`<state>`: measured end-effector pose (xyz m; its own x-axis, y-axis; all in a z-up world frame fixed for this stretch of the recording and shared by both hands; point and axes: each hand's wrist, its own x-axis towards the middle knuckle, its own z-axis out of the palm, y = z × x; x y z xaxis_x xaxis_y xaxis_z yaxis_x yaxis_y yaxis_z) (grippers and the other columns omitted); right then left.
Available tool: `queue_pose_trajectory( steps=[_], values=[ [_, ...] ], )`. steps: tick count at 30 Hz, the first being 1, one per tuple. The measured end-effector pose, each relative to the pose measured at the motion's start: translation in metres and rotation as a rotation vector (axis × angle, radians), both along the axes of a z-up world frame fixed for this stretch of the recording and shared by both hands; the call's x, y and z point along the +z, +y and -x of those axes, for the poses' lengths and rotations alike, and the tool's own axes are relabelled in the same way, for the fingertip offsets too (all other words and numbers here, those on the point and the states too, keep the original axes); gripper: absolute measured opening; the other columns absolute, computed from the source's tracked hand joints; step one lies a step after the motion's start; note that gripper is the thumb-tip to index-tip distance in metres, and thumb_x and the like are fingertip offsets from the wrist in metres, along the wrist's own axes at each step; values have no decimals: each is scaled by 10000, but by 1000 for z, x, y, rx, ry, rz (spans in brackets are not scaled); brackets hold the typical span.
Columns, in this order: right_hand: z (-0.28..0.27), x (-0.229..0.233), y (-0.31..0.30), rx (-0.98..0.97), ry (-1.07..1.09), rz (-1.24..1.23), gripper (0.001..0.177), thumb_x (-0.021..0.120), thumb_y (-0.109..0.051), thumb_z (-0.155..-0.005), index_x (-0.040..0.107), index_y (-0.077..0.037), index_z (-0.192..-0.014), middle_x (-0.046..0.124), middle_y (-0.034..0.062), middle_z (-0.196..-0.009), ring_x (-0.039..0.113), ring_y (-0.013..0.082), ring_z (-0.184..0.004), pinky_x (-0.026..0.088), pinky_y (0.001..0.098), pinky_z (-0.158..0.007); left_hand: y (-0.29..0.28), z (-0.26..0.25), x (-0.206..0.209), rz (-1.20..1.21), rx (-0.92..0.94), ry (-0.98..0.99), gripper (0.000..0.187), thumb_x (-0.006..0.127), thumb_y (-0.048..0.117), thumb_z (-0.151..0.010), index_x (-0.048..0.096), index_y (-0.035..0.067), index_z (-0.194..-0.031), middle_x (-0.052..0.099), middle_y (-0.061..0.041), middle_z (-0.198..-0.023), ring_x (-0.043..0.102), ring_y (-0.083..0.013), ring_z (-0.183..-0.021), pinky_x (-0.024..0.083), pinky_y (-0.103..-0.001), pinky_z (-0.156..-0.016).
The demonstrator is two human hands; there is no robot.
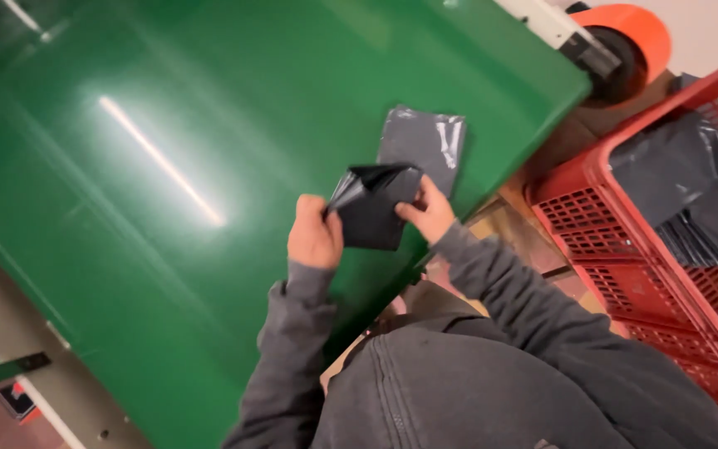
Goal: Folding plastic bags as they exit a production machine and stacking them into a red plastic basket.
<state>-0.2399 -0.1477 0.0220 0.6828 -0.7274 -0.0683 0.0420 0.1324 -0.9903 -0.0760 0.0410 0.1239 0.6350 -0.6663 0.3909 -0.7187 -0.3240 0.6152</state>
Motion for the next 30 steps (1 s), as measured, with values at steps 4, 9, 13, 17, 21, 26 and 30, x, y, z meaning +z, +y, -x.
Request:
queue_pose_trajectory(
  steps=[4, 9, 13, 17, 21, 26, 30],
  values=[
    [26, 34, -77, -59, 27, 136, 474, 772, 53, -830, 575, -14, -1256, 699, 138, -1095, 652, 186, -946, 632, 366, -728, -103, 3, -35, -306, 54, 226, 259, 477, 421, -1037, 505, 227, -1206, 698, -137, -946, 729, -421, -873, 588, -532, -790],
    [21, 7, -154, 14, 493, 322, 376, 863, -243, -795, 581, -119, -1012, 781, 87, -930, 750, 234, -746, 605, 373, -608, -178, 8, -88, -412, 93, 245, 318, 424, 449, -1056, 497, 189, -1225, 714, -205, -970, 729, -470, -904, 576, -592, -790],
    [24, -5, -181, 64, 632, 325, 399, 832, -302, -791, 530, -133, -991, 761, 61, -842, 704, 199, -507, 570, 278, -426, -202, 10, -115, -444, 158, 113, 280, 449, 429, -1044, 504, 178, -1155, 664, -159, -908, 724, -442, -868, 588, -570, -746],
    [18, 5, -189, 108, 627, 194, 440, 812, -250, -808, 517, -95, -1095, 740, 137, -920, 713, 250, -488, 596, 269, -413, -214, 6, -132, -415, 246, -362, 329, 508, 489, -981, 526, 174, -1073, 544, -22, -933, 650, -284, -871, 596, -437, -615],
    [13, 33, -191, 150, 610, 38, 437, 741, -173, -856, 461, -25, -1157, 664, 295, -1096, 718, 340, -524, 624, 275, -419, -229, 3, -129, -436, 229, -463, 582, 539, 612, -927, 569, 127, -1246, 546, -32, -1017, 593, -258, -973, 603, -419, -585],
    [19, 47, -200, 139, 511, -87, 537, 715, -101, -898, 363, 66, -1269, 475, 437, -1330, 686, 516, -621, 660, 405, -470, -246, -7, -149, -519, 233, -376, 721, 569, 699, -872, 545, 125, -1306, 534, -32, -1078, 566, -266, -1037, 618, -447, -608],
    [22, 55, -204, 332, 891, 386, 706, 705, -412, -916, 337, -12, -1368, 635, 323, -1266, 664, 521, -1113, 568, 580, -946, -252, -22, -139, -635, 232, 167, 609, 691, 655, -815, 530, 188, -1170, 536, -7, -1107, 552, -300, -1111, 605, -570, -766]
  ],
)
